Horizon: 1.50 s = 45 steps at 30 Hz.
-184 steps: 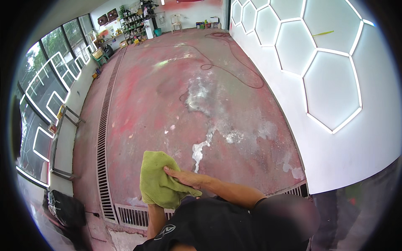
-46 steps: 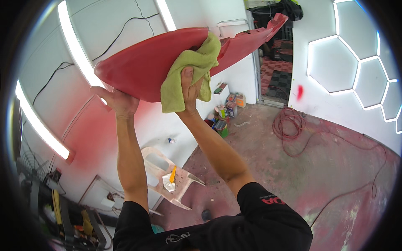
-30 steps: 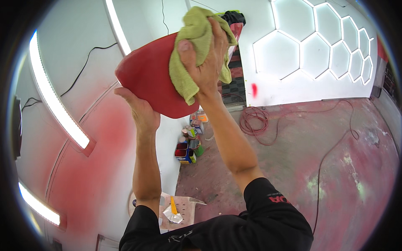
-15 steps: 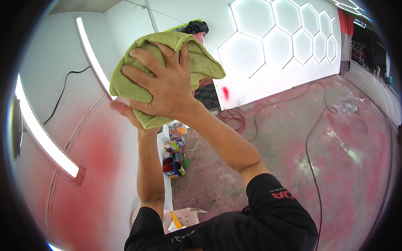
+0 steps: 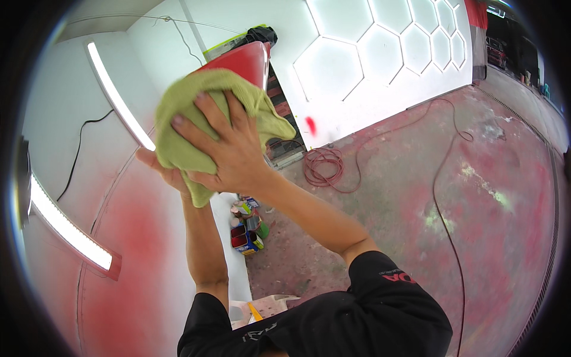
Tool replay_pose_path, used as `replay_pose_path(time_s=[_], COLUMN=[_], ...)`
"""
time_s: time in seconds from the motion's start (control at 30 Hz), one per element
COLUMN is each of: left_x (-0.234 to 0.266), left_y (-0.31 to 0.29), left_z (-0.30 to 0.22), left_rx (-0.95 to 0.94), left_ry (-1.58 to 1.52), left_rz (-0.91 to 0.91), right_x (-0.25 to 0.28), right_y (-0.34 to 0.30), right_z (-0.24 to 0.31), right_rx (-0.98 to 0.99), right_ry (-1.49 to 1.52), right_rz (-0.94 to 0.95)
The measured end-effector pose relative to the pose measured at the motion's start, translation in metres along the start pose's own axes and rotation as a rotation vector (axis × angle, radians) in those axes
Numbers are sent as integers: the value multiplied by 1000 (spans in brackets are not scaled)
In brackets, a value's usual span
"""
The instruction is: The person picks up a red plastic car part and uses a small tool to scrape its surface. They then walk to a bucket, wet a green cloth, and wipe the red part thoroughly with the cloth.
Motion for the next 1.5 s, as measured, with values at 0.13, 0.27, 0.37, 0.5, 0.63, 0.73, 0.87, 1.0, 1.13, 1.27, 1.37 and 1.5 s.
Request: replay_pose_path(time_s=[0.13,0.27,0.37,0.5,0.63,0.73,0.87,1.0,1.13,1.27,1.37,1.5], left_x=[-8,-2,-9,-13,-28,-37,-27,-26,-33,-40,-47,-56], left_y=[15,1,-7,3,15,21,10,9,13,3,-7,-8], left_z=[-6,0,3,-9,7,16,11,3,1,6,0,-7], left_rx=[-39,54,249,317,254,70,-129,-313,-440,-518,-515,-449], left_ry=[74,213,687,877,1314,1460,1596,1575,1523,1573,1547,1478], left_rz=[88,-85,-326,-263,-557,-722,-871,-839,-925,-956,-911,-844], right_x=[-7,-10,-18,-30,-51,-64,-83,-105,-118,-124,-118,-133], right_y=[51,-2,-61,-93,-103,-96,-106,-98,-90,-104,-104,-89], right_z=[2,-5,-13,-19,-32,-38,-80,-113,-148,-188,-225,-266], right_rx=[-86,-113,-276,-367,-614,-954,-985,-1030,-779,-293,24,476], right_ry=[20,-32,179,325,733,1251,1008,1142,1152,864,777,528], right_rz=[-106,-151,-193,-138,-189,-205,-30,-28,-74,-23,237,249])
Point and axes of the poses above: each hand's wrist, its own y-axis towards the middle knuckle, its own x-axis out of the back of the hand, z = x × y, the point moved 3 cm from there along y, towards the middle knuckle, and after that the axes turned 3 degrees about -x, right-handed, at the moved point
